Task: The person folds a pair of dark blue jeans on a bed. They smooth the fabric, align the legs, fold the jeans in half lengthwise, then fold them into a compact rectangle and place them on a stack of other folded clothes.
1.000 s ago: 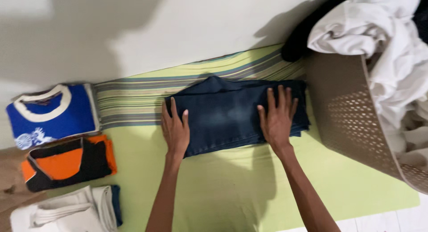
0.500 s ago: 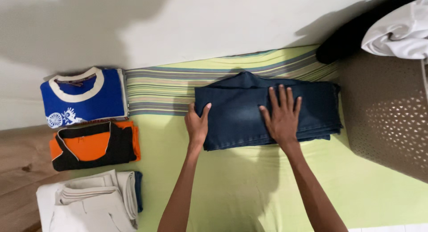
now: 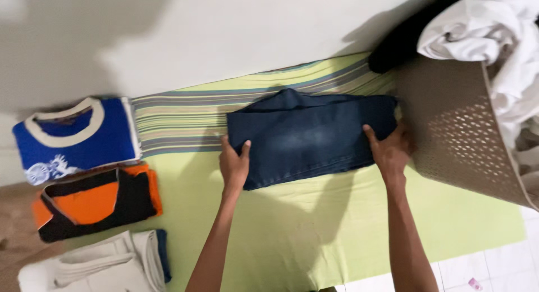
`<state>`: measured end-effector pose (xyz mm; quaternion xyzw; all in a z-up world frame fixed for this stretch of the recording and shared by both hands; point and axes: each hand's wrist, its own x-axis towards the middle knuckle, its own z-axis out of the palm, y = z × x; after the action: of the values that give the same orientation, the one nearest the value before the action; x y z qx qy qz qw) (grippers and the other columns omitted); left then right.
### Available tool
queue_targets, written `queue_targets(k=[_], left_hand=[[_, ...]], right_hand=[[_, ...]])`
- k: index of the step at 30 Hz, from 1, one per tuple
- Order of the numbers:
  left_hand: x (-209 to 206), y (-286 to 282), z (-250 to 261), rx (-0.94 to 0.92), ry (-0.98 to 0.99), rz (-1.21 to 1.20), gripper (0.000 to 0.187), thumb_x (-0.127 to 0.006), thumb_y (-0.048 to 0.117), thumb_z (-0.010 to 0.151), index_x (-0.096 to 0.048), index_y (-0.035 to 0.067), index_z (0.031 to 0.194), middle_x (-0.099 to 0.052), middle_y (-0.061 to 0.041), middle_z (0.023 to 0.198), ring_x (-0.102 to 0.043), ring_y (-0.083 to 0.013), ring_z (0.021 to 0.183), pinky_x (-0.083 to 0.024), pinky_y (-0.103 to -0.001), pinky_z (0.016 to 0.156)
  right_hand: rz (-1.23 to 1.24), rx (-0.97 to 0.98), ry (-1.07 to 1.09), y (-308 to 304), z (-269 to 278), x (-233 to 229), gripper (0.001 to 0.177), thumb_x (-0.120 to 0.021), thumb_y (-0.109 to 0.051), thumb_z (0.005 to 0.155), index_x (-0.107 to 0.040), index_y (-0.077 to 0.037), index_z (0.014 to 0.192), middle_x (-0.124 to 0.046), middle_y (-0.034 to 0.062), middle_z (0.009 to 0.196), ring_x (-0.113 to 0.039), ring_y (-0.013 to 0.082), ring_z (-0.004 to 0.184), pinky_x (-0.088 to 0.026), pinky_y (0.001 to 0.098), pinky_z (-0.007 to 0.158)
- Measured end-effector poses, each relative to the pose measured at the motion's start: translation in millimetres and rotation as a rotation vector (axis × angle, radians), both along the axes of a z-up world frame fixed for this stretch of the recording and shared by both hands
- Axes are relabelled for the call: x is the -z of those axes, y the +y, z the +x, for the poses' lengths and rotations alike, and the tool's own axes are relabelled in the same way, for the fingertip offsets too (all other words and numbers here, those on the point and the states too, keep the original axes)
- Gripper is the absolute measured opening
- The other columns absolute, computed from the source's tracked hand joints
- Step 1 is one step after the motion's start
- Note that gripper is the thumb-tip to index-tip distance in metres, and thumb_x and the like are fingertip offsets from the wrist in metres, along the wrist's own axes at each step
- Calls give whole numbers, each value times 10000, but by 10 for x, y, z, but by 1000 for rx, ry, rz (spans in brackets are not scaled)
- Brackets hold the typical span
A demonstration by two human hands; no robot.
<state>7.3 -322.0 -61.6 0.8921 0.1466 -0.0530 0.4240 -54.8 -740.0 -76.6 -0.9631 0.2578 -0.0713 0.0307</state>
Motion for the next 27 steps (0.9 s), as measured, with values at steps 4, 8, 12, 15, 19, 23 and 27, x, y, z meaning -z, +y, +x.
queue_targets(k=[4, 8, 12, 15, 19, 23, 27], left_hand=[[-222, -106, -38, -6, 123, 137, 772, -667, 474, 965, -385, 12, 1515, -657, -297, 1267, -643, -471, 1142, -507, -508, 957], [-374, -95, -87, -6, 201, 47, 853, -704, 460, 904, -327, 65, 1560, -658, -264, 1272, -665, -424, 1143, -521, -470, 980], [-325, -67, -71, -6, -130, -195, 735, -761, 330, 926, -430, 37, 1513, -674, -251, 1311, -681, -360, 1176, -524, -429, 999], [-409, -19, -45, -28, -172, -279, 687, -791, 284, 916, -485, 36, 1480, -701, -219, 1291, -708, -287, 1148, -549, -391, 967], [-727, 174, 98, -76, -170, -298, 702, -811, 258, 887, -501, 45, 1480, -723, -200, 1218, -720, -246, 1072, -571, -359, 928], [-913, 657, 50, -142, -142, -254, 690, -796, 242, 888, -505, 66, 1488, -748, -189, 1167, -742, -230, 1043, -591, -346, 898], [-673, 1183, -160, -79, -420, -66, 655, -819, 198, 951, -499, 5, 1489, -679, -268, 1335, -691, -333, 1195, -542, -425, 1010]], right_hand=[[150, 140, 229, -36, 98, -155, 996, -703, -812, 838, -633, 131, 1149, -703, 284, 933, -722, 415, 830, -597, 506, 735], [391, 129, 172, -90, 224, -346, 885, -773, -748, 745, -694, 103, 972, -701, 225, 787, -704, 352, 669, -587, 483, 636], [531, 186, 188, -123, 258, -380, 855, -818, -685, 775, -684, 133, 987, -716, 235, 809, -711, 328, 679, -592, 450, 689], [583, 170, 121, -108, 234, -439, 802, -873, -602, 790, -697, 155, 988, -723, 245, 859, -712, 331, 704, -595, 451, 712], [612, 26, -120, 100, 266, -630, 772, -935, -478, 777, -668, 158, 1124, -728, 277, 977, -730, 348, 834, -593, 448, 763], [681, -44, -287, 584, 345, -792, 827, -933, -466, 760, -616, 131, 1237, -735, 271, 1060, -758, 343, 937, -609, 411, 816], [638, -103, -278, 1198, 489, -747, 805, -950, -464, 734, -633, 99, 1215, -741, 274, 1013, -750, 377, 931, -585, 435, 813]])
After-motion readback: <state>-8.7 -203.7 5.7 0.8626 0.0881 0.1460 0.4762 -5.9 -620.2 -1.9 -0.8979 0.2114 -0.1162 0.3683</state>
